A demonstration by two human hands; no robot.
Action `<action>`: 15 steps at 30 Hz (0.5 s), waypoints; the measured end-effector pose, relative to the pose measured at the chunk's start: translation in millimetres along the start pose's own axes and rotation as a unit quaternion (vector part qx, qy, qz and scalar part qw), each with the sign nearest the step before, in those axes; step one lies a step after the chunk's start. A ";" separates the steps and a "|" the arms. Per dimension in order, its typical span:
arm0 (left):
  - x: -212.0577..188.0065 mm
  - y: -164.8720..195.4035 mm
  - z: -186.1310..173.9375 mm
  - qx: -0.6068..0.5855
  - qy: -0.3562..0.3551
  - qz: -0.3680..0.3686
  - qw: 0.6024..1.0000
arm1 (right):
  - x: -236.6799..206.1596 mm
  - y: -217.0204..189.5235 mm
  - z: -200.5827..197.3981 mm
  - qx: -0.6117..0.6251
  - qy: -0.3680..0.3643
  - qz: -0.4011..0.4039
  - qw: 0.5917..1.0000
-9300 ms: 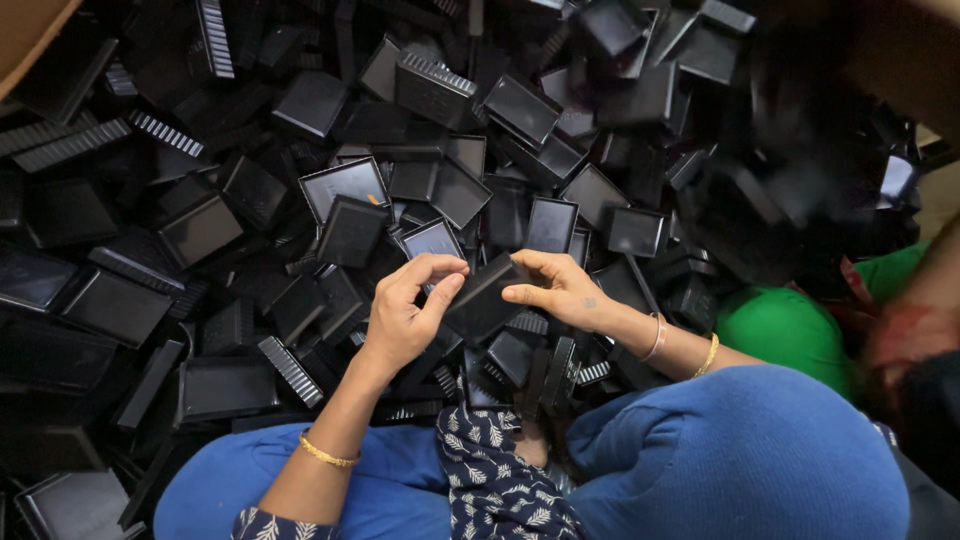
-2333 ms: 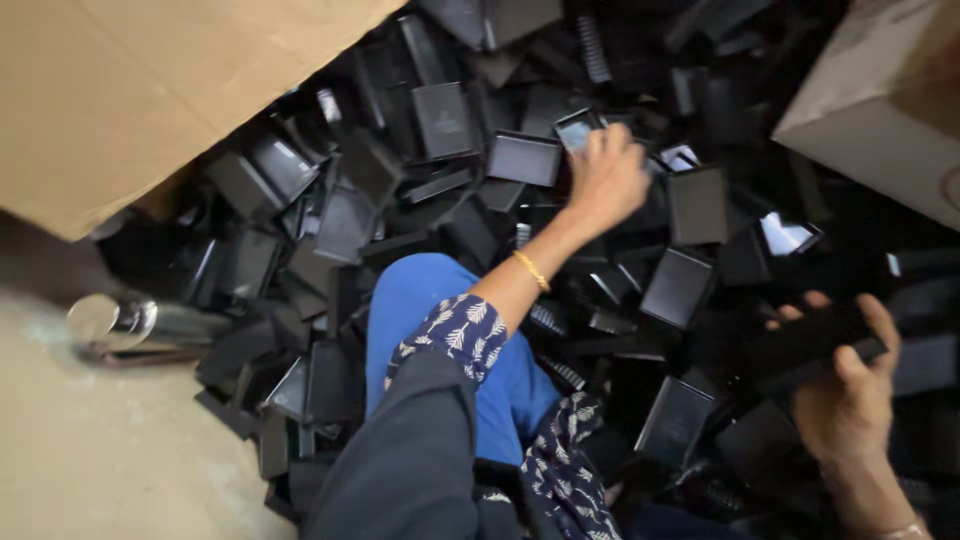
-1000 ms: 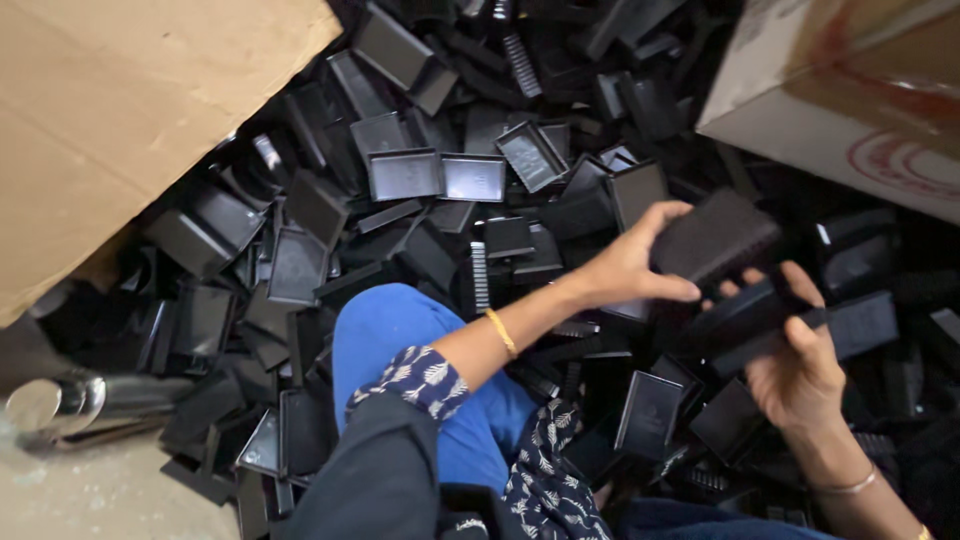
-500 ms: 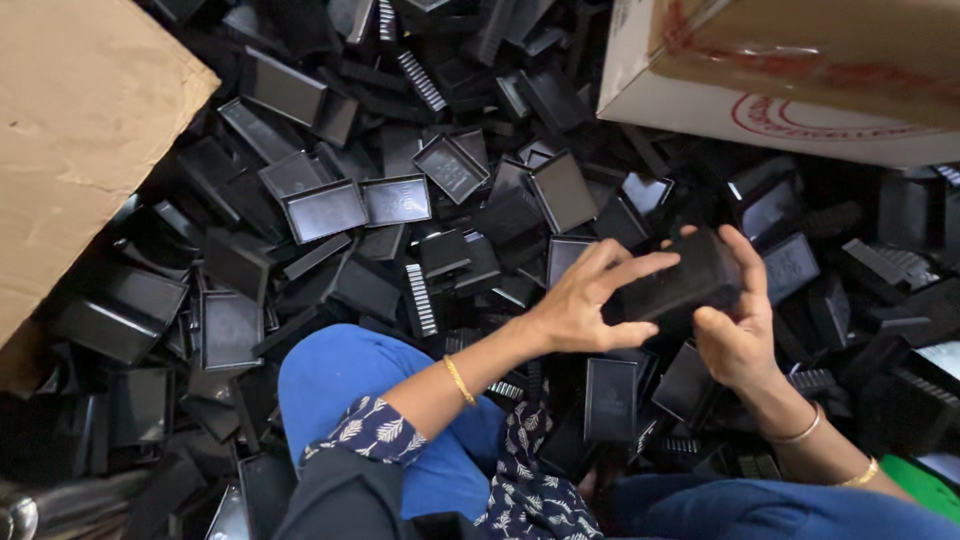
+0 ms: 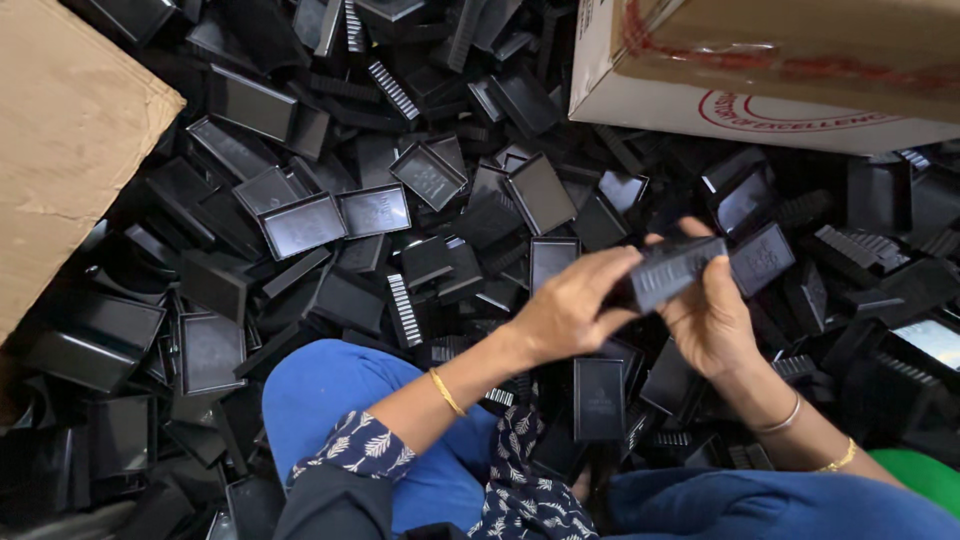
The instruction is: The person sits on the floor and repeatedly picks up small black plastic containers from a large pile, turns them over in their hands, and places them back down. The person handles the containers one at a time without using any tools.
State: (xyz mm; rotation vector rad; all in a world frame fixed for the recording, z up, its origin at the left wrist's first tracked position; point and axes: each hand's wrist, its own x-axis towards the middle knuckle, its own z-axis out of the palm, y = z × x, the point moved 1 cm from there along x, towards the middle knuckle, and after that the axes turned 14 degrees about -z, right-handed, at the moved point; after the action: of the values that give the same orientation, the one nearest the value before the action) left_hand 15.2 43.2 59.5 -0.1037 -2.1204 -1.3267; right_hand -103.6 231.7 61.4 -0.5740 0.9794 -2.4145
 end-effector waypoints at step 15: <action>22.7 -47.8 -44.5 -0.145 -0.020 -0.150 0.978 | 9.2 -101.3 59.0 -0.674 -0.187 -0.407 0.587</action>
State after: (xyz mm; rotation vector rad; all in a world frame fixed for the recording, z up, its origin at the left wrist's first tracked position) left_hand -0.4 -23.1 47.5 0.0744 -2.0181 -1.8226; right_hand -106.0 259.7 175.5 -2.3120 2.6358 -1.2996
